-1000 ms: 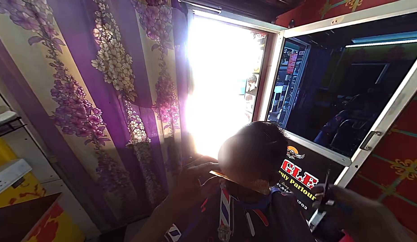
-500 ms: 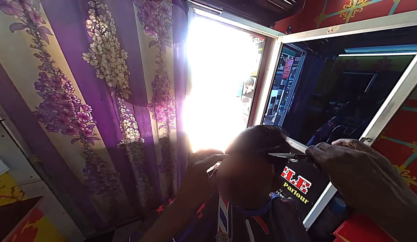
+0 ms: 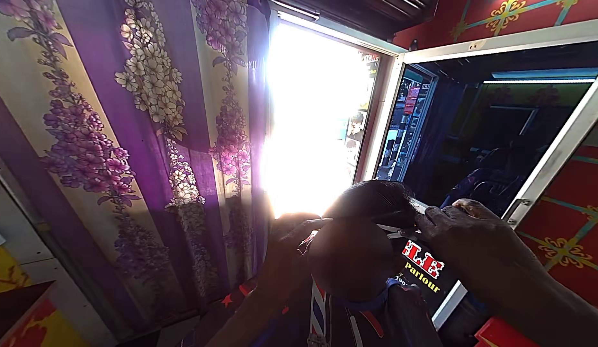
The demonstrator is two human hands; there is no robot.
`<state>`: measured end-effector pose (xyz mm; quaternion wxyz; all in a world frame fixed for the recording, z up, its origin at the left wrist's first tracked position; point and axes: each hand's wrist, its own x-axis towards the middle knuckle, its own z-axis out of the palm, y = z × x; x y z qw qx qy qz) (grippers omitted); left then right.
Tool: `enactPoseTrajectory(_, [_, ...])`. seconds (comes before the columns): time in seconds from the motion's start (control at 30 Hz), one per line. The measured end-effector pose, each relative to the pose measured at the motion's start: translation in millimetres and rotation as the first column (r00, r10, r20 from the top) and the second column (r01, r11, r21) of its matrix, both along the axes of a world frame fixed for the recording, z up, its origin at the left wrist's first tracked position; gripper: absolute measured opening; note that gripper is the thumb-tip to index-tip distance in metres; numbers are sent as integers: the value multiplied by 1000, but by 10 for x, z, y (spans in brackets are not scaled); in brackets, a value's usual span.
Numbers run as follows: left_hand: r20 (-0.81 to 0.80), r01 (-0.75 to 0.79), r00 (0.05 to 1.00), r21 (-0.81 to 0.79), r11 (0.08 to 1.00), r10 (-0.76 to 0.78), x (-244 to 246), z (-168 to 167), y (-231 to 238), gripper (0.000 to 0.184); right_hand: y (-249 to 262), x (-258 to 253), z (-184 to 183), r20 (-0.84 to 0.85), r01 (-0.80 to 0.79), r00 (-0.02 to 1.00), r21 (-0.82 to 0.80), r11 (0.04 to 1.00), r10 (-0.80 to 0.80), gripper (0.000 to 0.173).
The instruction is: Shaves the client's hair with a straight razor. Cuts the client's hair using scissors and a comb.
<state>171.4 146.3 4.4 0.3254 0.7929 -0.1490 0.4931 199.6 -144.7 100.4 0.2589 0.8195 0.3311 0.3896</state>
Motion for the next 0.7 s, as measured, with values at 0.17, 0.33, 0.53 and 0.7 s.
enactPoseTrajectory(0.17, [6, -11, 1000, -6, 1000, 11, 5, -11, -9, 23, 41, -56, 27, 1, -9, 1000, -29, 1000, 9, 19])
enactPoseTrajectory(0.33, [17, -13, 1000, -16, 1000, 13, 3, -2, -13, 22, 20, -31, 49, 18, -11, 1000, 2, 1000, 11, 24])
enactPoseTrajectory(0.53, [20, -18, 1000, -8, 1000, 18, 12, 9, -18, 22, 138, -69, 65, 11, 5, 1000, -39, 999, -4, 16])
enactPoseTrajectory(0.7, [30, -20, 999, -12, 1000, 20, 19, 15, -17, 22, 74, -69, 108, 0, 25, 1000, -17, 1000, -25, 22])
